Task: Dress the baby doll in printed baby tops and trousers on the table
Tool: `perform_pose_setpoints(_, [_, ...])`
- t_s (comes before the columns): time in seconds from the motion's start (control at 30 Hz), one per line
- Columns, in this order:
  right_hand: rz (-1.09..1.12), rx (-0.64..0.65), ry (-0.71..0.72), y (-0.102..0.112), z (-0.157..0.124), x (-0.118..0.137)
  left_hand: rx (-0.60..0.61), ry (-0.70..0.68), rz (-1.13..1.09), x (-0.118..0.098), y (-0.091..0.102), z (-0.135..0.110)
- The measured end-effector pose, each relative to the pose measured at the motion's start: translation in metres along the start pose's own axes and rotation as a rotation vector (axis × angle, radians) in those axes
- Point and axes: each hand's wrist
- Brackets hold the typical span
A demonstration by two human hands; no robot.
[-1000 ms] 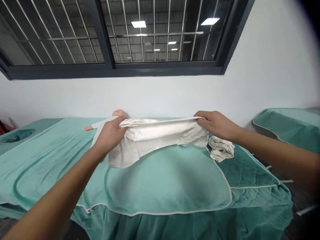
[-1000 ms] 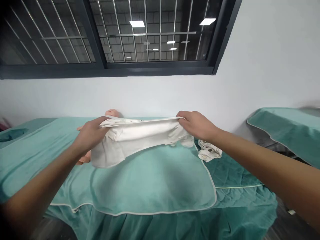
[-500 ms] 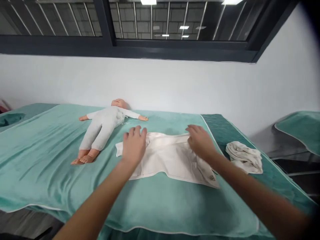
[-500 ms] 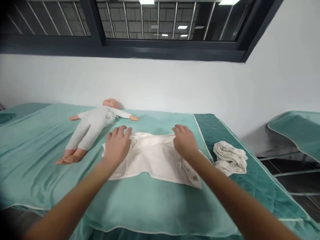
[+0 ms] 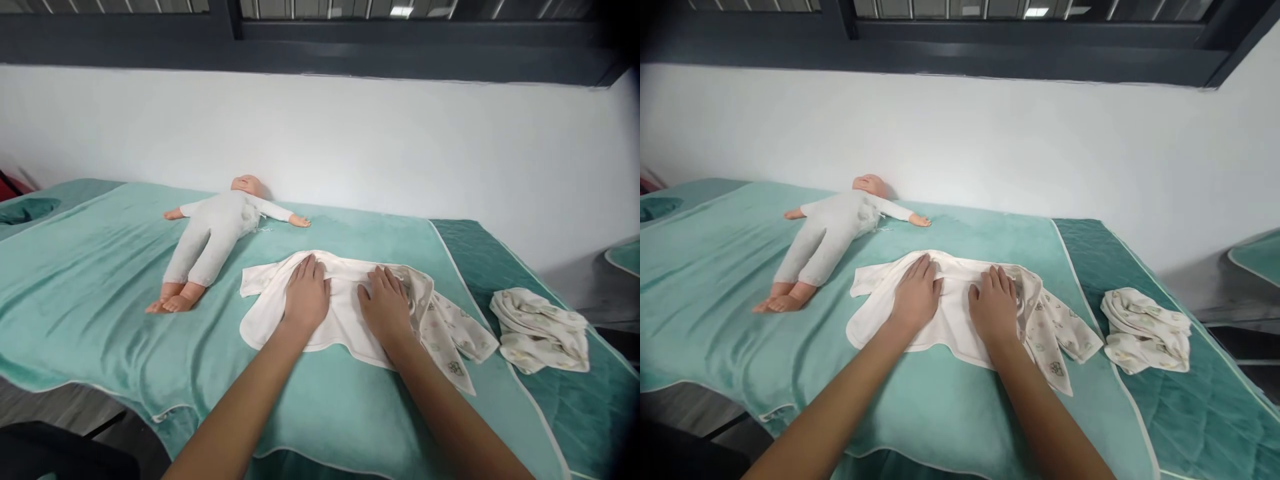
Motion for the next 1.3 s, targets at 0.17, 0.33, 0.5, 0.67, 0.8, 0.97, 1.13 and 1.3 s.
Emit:
perform_pose_setpoints(0.17, [0.051,-0.131,0.131,0.006,-0.007,0.007,-0.119,-0.042,-0.159,-0.009,0.003,-0.007])
perform_pose_setpoints(0.33, [0.067,-0.129,-0.017,0.005,-0.007,0.006,0.026,-0.159,0.242,-0.004,0.006,-0.012])
perform_pose_setpoints(0.5, [0.001,-0.102,-0.074,-0.001,-0.007,0.006,0.111,-0.207,0.589,0.0,0.004,-0.011])
perform_pose_setpoints(0.67, [-0.001,-0.111,-0.095,0.0,-0.007,0.007,0.138,-0.158,0.703,0.0,0.0,-0.002])
perform_pose_setpoints(0.8, [-0.006,-0.103,-0.074,-0.004,-0.006,0.006,0.151,-0.084,0.78,0.0,-0.002,0.006])
perform_pose_setpoints(0.97, [0.007,-0.038,-0.1,-0.003,-0.001,0.004,0.126,0.057,0.772,-0.008,-0.01,0.015])
perform_pose_setpoints(1.13, [0.131,0.048,-0.263,0.009,0.016,0.004,0.076,0.216,0.699,-0.022,-0.023,0.027])
perform_pose_setpoints(1.3, [0.226,0.121,-0.445,0.012,0.036,0.005,0.038,0.237,0.694,-0.023,-0.032,0.036])
Point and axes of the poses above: each hand's wrist, its own z-axis towards the middle knuckle, its own y-axis out of the back of the hand, x = y × z, and after that the axes turned 2 degrees about x, right-handed
